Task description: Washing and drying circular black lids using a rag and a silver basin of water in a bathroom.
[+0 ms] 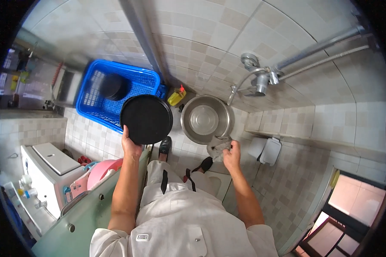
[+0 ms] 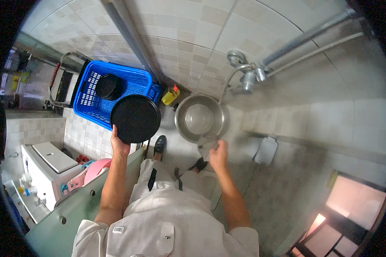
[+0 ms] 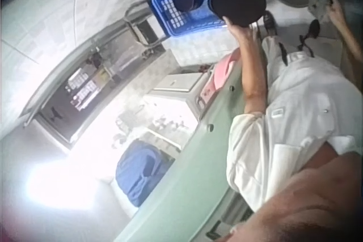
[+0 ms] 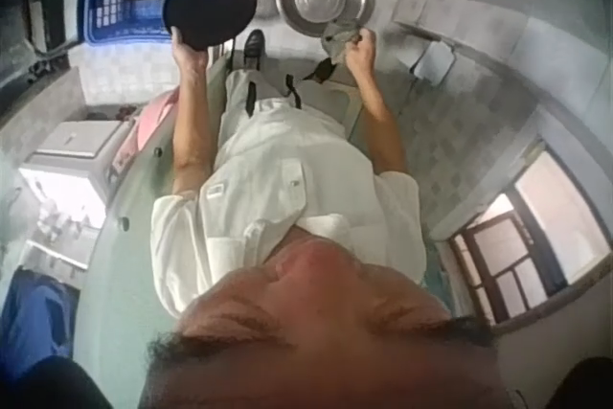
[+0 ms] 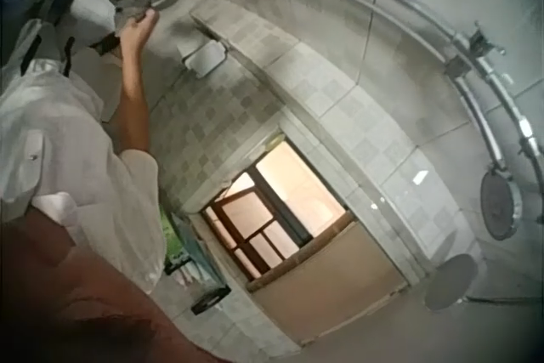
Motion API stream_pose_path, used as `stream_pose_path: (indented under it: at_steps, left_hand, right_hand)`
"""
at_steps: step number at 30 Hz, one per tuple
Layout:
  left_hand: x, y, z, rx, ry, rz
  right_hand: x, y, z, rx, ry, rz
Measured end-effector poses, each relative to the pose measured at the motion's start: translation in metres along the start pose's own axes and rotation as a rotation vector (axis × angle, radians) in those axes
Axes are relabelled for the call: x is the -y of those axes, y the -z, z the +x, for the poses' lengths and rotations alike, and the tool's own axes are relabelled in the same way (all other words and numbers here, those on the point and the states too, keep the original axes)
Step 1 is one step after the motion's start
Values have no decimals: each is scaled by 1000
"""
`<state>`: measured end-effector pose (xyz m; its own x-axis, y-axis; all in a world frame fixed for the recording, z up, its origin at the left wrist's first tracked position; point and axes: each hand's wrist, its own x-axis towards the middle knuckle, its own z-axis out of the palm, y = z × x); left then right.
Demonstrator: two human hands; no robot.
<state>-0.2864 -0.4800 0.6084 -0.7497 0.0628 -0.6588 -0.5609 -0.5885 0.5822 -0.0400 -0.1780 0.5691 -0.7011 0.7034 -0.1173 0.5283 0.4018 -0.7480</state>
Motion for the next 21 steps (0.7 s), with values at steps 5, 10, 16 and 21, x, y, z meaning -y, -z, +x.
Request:
stream_pose_path:
  at_steps: [5,10,16,21]
  left_hand:
    - [5,39,15,4,18,-161]
    - [7,47,21,-48,78,-292]
    - [6,33,38,-180,80,-365]
    - [9,71,91,-244,-16,-445]
  right_hand:
    - [-6,6,21,-111,-3,-27]
    - [-35,20,17,-39,-89,-119]
    - [-126,43,-49,266,-315,-66]
    - [-131,66,-121,507,-899,-38]
